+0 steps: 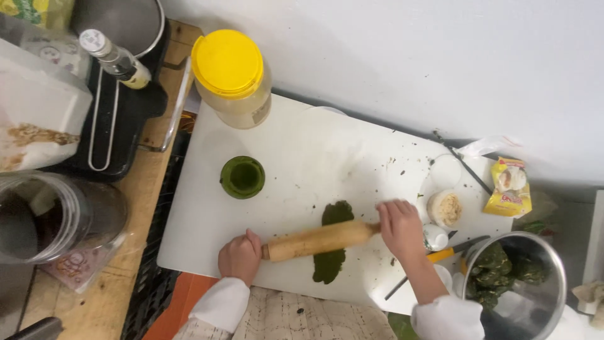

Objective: Prepare and shape green mochi or rice cakes by rolling, cutting, and filling them.

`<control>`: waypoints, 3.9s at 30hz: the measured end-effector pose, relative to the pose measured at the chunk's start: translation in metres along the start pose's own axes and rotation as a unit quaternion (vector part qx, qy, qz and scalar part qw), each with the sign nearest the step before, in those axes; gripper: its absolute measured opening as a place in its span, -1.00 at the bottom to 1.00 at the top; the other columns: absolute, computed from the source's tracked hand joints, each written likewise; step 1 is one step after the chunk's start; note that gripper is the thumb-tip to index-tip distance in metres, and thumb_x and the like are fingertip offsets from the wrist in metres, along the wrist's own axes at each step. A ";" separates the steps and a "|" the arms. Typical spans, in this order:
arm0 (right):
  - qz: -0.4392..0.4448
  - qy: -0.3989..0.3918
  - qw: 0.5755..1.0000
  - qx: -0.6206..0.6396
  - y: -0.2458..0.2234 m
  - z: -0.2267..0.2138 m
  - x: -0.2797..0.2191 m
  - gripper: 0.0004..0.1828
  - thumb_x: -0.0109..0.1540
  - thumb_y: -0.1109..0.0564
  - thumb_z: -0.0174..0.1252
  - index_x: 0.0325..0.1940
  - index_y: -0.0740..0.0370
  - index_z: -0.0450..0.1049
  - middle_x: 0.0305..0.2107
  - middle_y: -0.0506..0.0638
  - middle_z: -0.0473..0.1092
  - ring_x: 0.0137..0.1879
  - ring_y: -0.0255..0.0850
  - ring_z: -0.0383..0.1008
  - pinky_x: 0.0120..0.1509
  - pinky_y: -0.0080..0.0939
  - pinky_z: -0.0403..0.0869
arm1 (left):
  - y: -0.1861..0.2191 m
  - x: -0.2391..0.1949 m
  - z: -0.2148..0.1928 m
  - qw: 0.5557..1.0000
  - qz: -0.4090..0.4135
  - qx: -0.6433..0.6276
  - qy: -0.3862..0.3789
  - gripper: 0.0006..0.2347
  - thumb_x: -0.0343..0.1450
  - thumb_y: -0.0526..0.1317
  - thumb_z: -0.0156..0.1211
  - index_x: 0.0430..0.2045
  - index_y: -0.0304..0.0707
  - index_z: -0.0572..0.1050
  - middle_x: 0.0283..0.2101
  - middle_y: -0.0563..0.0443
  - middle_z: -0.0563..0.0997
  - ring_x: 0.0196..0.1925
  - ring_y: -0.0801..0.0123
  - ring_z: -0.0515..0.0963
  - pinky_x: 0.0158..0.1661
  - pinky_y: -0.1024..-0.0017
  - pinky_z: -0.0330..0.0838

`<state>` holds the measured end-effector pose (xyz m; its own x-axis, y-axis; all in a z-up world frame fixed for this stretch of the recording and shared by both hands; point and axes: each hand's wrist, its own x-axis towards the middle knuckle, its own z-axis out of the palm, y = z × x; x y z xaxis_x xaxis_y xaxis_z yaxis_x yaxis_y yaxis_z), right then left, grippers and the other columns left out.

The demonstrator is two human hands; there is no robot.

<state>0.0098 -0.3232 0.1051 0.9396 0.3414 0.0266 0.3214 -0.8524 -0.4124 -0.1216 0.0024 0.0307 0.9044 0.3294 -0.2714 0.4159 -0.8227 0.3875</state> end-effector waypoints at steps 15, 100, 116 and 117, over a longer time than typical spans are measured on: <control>-0.031 0.076 0.994 -0.076 0.067 0.040 0.048 -0.78 0.32 0.18 0.05 -0.40 0.24 0.48 -0.42 0.04 0.44 -0.23 0.00 0.41 -0.09 -0.01 0.32 | 0.023 0.040 0.043 0.983 0.088 0.005 0.164 -0.71 0.45 -0.29 0.03 -0.74 -0.30 0.50 -0.52 -0.14 0.60 -0.48 -0.01 0.57 -0.39 0.11 0.47; 0.053 0.120 0.991 -0.032 -0.019 0.026 -0.126 -0.73 0.28 0.21 0.04 -0.53 0.25 0.41 -0.53 0.08 0.41 -0.36 0.06 0.39 -0.17 0.03 0.37 | -0.052 -0.059 -0.025 0.956 0.015 0.047 -0.289 -0.40 0.57 0.00 -0.35 -0.68 -0.43 0.59 -0.46 -0.44 0.60 -0.32 -0.26 0.61 -0.12 -0.06 0.46; 0.257 0.219 0.937 -0.088 0.060 0.027 -0.164 -0.38 0.26 0.17 0.15 0.39 0.39 0.23 0.25 0.42 0.28 0.37 0.29 0.25 0.43 0.21 0.21 | -0.062 -0.033 -0.004 0.971 -0.156 -0.109 -0.147 -0.38 0.58 0.04 -0.38 -0.59 -0.51 0.58 -0.55 -0.43 0.61 -0.39 -0.29 0.64 -0.22 -0.06 0.48; 0.279 0.174 0.933 -0.142 0.067 0.025 -0.157 -0.28 0.24 0.09 0.24 0.44 0.37 0.21 0.26 0.41 0.29 0.35 0.29 0.26 0.40 0.25 0.20 | -0.055 -0.032 -0.007 0.969 -0.165 -0.099 -0.153 -0.37 0.59 0.04 -0.41 -0.57 -0.51 0.59 -0.49 -0.43 0.64 -0.34 -0.30 0.63 -0.17 -0.04 0.48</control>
<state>-0.1190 -0.4237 0.0502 0.9353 -0.2952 0.1952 -0.2584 -0.9465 -0.1930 -0.1726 0.0403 0.0242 0.6607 0.3813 -0.6466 0.7154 -0.5808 0.3884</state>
